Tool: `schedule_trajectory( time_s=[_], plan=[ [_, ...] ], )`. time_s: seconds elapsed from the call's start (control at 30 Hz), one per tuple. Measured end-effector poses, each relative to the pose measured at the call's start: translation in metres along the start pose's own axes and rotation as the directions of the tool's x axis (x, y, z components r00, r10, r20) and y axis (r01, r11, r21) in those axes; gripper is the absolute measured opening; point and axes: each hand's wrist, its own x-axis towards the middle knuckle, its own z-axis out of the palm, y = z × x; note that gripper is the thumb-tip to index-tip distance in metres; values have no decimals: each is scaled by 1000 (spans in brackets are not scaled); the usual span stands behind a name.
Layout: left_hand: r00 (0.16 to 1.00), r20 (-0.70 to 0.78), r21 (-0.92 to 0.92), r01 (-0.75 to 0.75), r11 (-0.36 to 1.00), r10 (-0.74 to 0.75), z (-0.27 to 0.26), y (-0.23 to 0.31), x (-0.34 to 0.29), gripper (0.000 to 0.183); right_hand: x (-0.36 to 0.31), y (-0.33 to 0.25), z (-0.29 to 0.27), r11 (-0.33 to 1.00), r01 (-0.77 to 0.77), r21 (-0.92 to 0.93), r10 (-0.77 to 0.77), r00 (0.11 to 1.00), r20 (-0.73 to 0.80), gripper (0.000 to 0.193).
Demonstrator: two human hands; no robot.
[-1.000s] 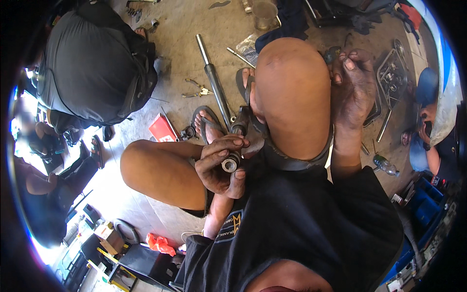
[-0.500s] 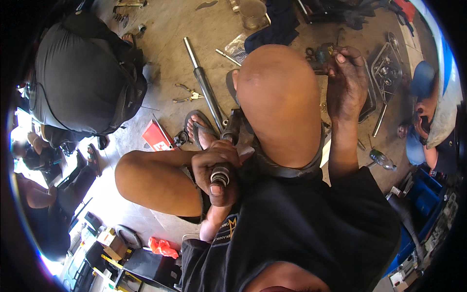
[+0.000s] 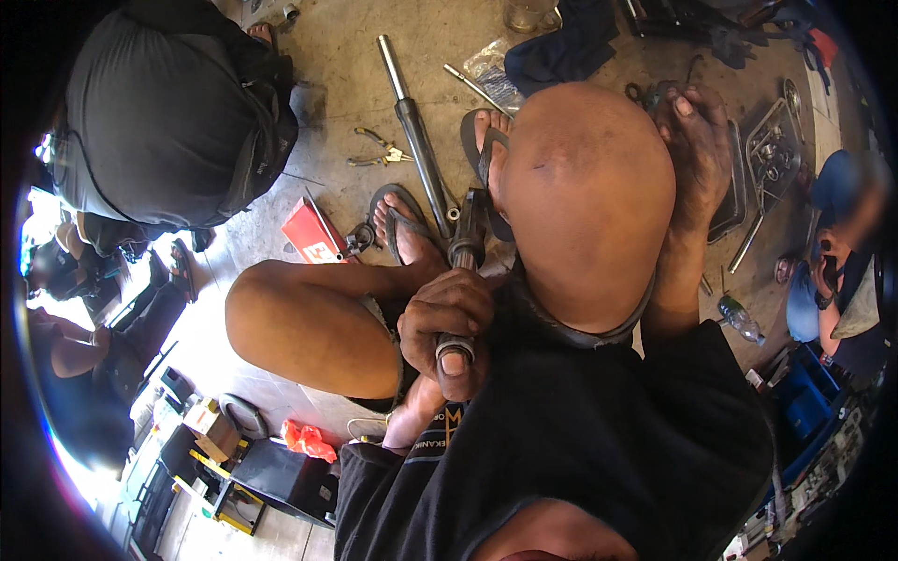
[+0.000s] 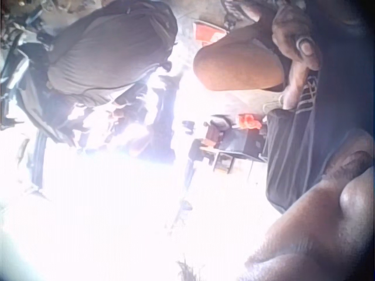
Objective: The person disassembles a motorcycle shock absorber by removing the spring and internal components using various metal tools and a clamp.
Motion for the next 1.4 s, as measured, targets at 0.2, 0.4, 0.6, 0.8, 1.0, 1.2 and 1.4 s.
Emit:
schedule_trajectory(
  time_s=[0.2,0.4,0.6,0.8,1.0,1.2,1.4],
  plan=[
    [999,27,-49,-31,998,32,-3,-7,0,36,4,5,-7,996,-30,-88,24,998,-65,22],
    [997,-7,15,78,997,-78,3,10,-2,45,72,23,-57,921,119,-370,-185,972,-147,13],
    [988,48,61,142,988,-145,10,9,-4,50,190,70,-201,686,-40,-727,-301,894,-333,20],
    [998,44,24,54,998,-55,1,5,-5,51,271,114,-211,-154,108,-982,-503,847,172,25],
    [989,136,25,-56,998,52,-17,-1,0,58,300,128,-215,181,-162,-970,-328,920,-215,40],
    [986,168,80,-1,997,-12,-24,3,-1,59,294,88,-231,-551,254,-795,-142,910,390,34],
    [988,154,65,-24,998,13,-26,3,-4,54,284,98,-221,-398,414,-819,-241,814,528,25]
  ],
)
